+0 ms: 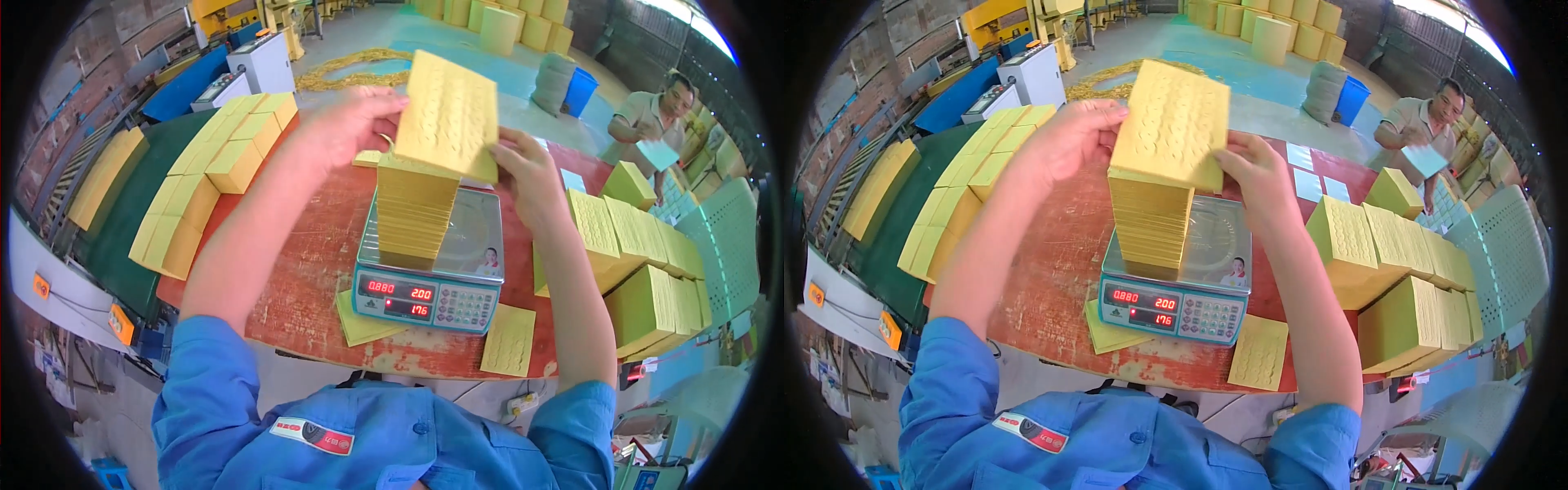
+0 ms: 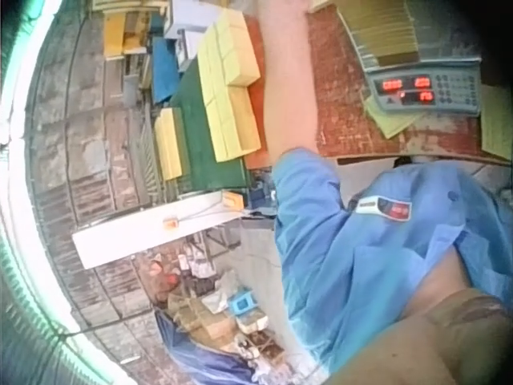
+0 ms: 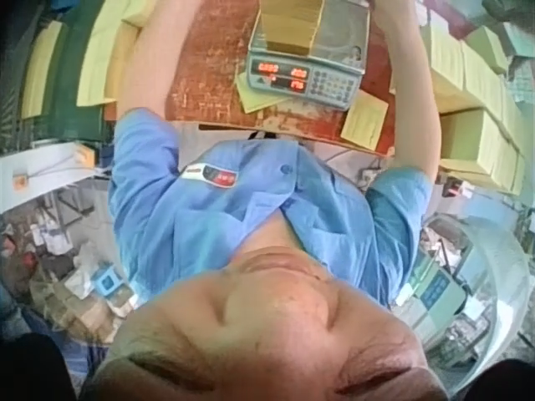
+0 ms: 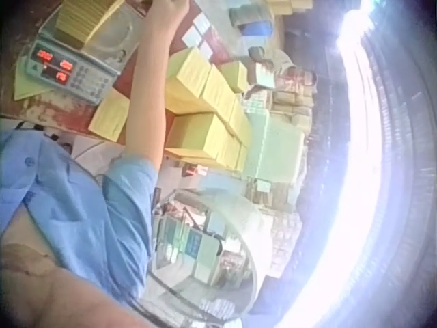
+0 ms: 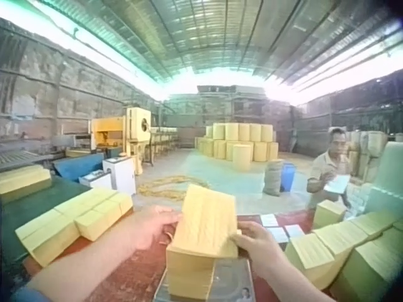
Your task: Weighing and organizing stacks of yellow paper in an industrial facility.
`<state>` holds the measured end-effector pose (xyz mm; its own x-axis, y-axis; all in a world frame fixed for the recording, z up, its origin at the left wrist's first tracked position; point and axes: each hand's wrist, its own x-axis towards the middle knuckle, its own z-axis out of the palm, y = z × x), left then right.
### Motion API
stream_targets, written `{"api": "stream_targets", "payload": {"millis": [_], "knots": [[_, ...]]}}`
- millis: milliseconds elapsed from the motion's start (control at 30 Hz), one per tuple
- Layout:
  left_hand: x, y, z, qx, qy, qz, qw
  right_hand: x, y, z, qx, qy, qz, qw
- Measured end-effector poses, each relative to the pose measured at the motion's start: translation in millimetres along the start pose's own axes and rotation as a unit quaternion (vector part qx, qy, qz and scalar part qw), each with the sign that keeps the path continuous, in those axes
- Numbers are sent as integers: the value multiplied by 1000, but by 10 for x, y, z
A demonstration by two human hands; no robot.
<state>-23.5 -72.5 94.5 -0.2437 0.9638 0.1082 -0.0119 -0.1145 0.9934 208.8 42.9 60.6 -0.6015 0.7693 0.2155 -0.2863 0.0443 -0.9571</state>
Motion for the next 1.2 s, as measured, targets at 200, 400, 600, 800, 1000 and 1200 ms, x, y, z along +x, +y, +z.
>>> {"api": "stream_targets", "payload": {"millis": [200,400,600,800,1000,1200], "knots": [[364,-421,-558,50,-26,-101,993,385,364,50,-51,-6,62,997],[393,-602,-660,57,-60,-133,988,312,422,142,-66,35,78,994],[318,-586,-569,75,-51,-133,987,202,458,140,-76,53,69,993],[148,-421,-227,114,-9,78,990,98,323,11,-67,36,-33,997],[-523,-293,585,123,2,148,981,-819,-74,-306,-115,35,-35,992],[-1020,-1312,1714,85,-123,-20,989,-2037,376,-1346,-155,179,150,960]]}}
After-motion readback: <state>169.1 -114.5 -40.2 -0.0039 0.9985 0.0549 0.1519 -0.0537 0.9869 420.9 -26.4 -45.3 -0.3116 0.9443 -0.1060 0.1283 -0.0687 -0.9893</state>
